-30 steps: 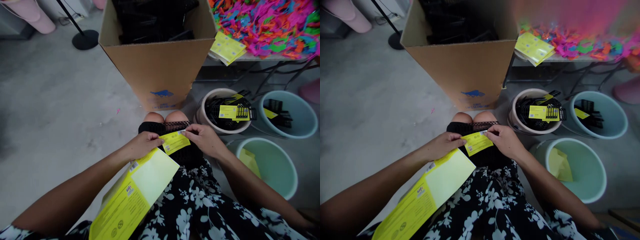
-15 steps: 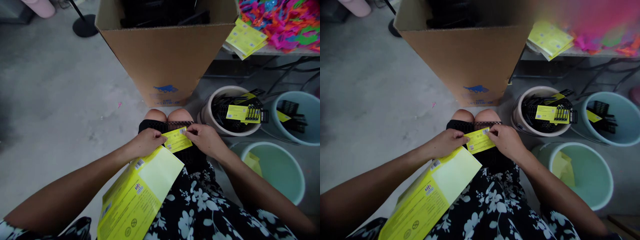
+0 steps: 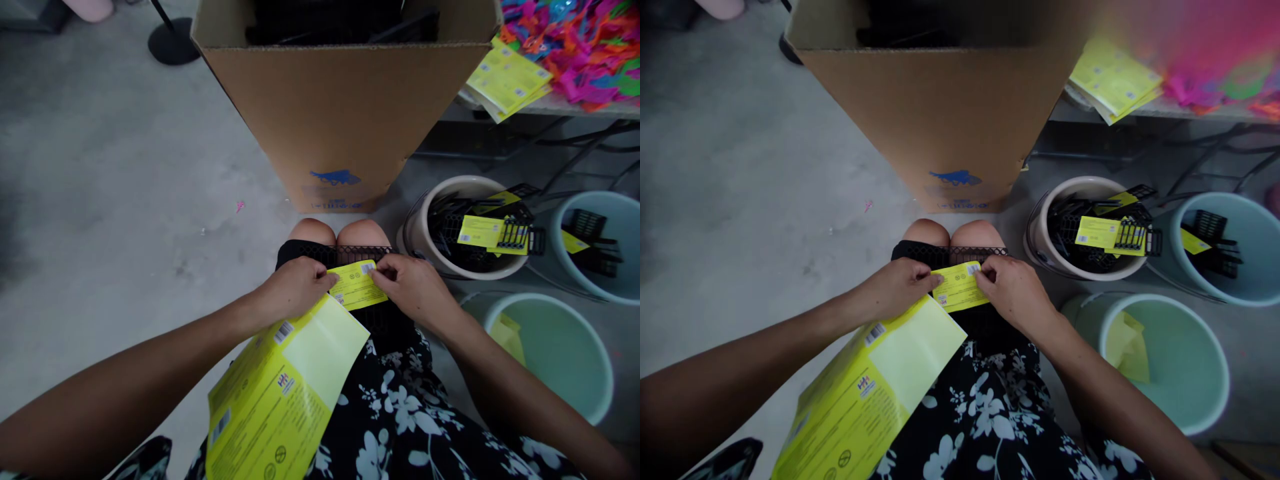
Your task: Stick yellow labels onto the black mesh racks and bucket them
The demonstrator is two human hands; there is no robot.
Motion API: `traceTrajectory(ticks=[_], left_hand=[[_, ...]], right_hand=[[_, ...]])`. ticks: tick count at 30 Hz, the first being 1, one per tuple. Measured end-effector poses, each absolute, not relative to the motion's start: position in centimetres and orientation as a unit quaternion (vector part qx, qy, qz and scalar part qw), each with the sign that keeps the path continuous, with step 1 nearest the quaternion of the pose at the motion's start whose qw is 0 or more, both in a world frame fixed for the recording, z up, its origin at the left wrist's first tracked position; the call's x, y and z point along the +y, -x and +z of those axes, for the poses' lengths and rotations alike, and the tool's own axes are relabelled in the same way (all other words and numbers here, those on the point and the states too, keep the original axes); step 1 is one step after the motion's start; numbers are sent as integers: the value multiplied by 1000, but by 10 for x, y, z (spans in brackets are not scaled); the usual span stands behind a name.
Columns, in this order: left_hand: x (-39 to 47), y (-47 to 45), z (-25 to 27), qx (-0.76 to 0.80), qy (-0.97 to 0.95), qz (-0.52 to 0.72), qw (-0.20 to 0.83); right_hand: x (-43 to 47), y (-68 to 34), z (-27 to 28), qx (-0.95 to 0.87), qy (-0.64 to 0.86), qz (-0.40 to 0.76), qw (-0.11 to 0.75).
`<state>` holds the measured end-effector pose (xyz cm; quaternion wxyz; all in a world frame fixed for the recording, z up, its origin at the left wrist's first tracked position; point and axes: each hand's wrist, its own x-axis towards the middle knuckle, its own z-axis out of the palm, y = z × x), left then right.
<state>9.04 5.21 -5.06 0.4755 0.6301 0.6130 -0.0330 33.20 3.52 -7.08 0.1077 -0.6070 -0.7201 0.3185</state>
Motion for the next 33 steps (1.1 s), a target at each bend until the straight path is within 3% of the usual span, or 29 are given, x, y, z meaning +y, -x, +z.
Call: traceTrajectory(ticks=[7,33], left_hand=[[51,-90,-49,606,-642,-24,469],[53,-100,-35,619,-726,-145,264]], right_hand=[[34,-329,-72,-716,618,307,109],[20,-320,-71,-741,630,225,59]])
